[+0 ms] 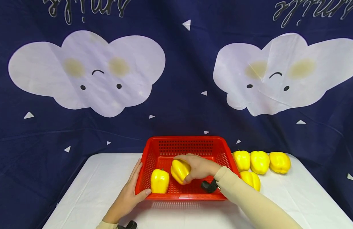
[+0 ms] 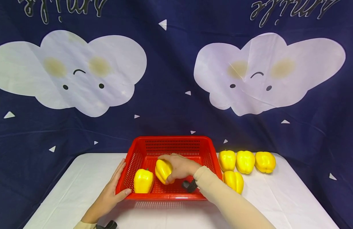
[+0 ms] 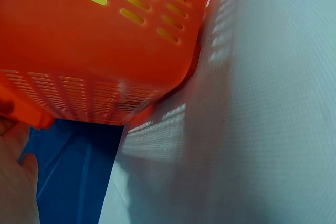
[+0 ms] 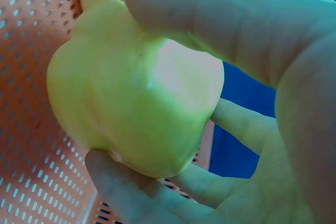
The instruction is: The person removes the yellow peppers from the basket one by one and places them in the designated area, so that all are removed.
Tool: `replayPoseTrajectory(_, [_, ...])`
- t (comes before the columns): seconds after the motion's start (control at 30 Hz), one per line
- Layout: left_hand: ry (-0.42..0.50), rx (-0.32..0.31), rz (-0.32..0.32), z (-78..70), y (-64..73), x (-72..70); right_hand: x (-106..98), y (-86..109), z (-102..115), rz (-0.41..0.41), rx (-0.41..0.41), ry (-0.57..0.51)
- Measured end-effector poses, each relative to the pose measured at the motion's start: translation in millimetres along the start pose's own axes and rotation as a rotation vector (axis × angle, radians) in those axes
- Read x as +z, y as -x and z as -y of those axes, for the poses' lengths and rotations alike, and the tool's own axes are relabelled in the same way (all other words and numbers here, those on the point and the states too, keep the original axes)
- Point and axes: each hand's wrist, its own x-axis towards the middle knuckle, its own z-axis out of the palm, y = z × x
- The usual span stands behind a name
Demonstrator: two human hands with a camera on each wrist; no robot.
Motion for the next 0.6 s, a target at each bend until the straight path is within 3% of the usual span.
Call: replayPoseTrajectory(0.6, [0.016,-0.016,-0.003,0.0,0.4,-0.1,-17.2,25.1,2.9,-0.137,-0.087,-0.035])
